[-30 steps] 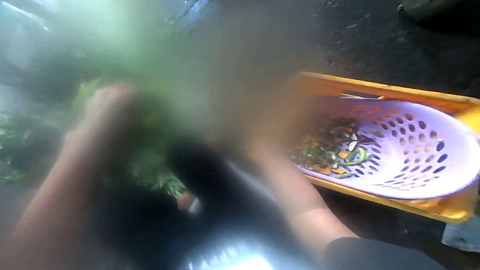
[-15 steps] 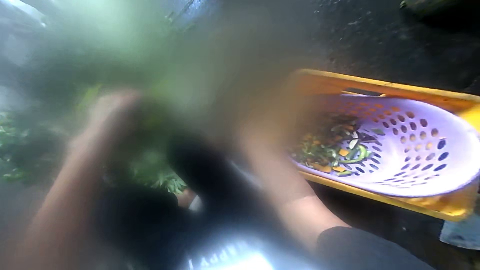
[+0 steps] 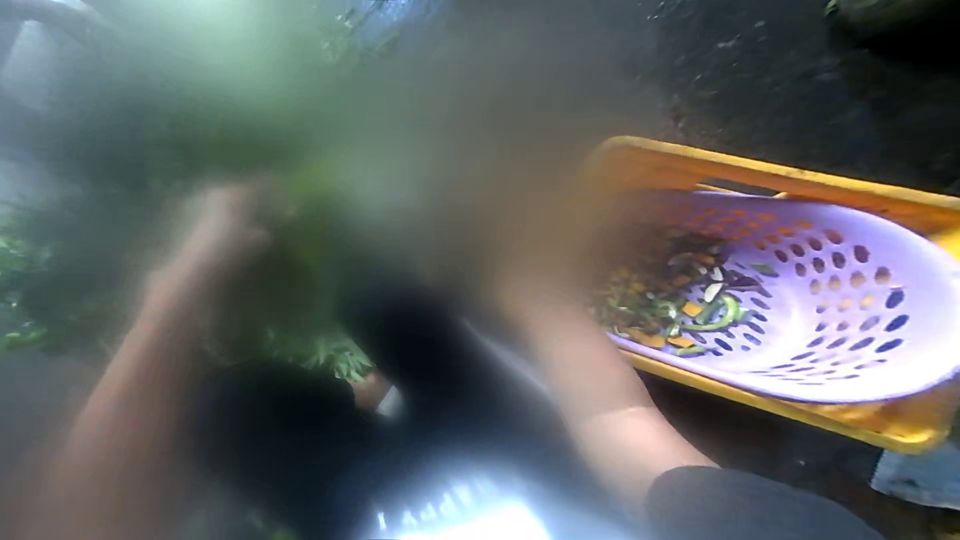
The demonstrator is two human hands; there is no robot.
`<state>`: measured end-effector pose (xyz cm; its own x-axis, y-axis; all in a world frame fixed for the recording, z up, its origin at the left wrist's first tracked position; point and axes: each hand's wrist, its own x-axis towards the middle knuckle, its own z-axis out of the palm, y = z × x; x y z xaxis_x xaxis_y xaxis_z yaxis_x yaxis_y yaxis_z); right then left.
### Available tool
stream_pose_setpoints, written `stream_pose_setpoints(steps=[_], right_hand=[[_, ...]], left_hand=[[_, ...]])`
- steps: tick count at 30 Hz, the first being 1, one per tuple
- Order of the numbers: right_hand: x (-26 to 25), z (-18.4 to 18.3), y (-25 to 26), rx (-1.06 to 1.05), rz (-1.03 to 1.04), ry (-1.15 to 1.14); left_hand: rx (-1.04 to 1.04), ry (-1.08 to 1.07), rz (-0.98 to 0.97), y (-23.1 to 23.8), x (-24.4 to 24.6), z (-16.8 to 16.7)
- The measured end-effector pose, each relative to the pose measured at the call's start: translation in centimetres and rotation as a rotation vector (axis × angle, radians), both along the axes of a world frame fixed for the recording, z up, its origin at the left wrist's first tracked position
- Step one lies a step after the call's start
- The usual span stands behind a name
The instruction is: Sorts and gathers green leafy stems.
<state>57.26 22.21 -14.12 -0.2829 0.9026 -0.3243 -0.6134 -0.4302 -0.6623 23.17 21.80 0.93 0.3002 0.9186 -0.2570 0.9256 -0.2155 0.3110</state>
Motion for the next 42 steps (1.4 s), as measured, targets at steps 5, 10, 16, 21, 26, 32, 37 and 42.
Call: stream_pose_setpoints(steps=[5,10,16,21,26,32,37,42], right_hand=[[-2.0,7.1,-0.5,-0.048,-0.141,-0.135],[-0.2,2.7,1.7,-0.17,-0.337,-0.396],[0.3,2.3,0.2,-0.15,-0.065,-0.235],[-2.1,0.9,0.8,-0.085,0.019,0.045],[-3.9,1.3,0.6,0.036,0.141,0.089],[-3.8,1.5,0.3,0.16,0.223,0.14],[-4.2,1.2,0.5,0.138,0.161,0.096],[-4.1,1.0,1.5,0.02,-0.064,-0.102]], left_hand=[[-0.02,-0.072,-0.049,-0.3,0.8,0.7],[-0.071,0.02,0.007,-1.0,0.2,0.6],[-0.08,-0.07,0.06,-0.9,-0.5,-0.8],[-0.11,-0.067,0.046,-0.4,-0.2,-2.2],[-0.105,-0.172,0.053,-0.7,0.0,-2.3],[-0.129,-0.189,0.04,-1.3,0.1,-1.7],[-0.111,-0.159,-0.029,-1.5,-0.8,-2.2],[-0.103,-0.119,-0.015,-1.4,-0.6,-1.8]])
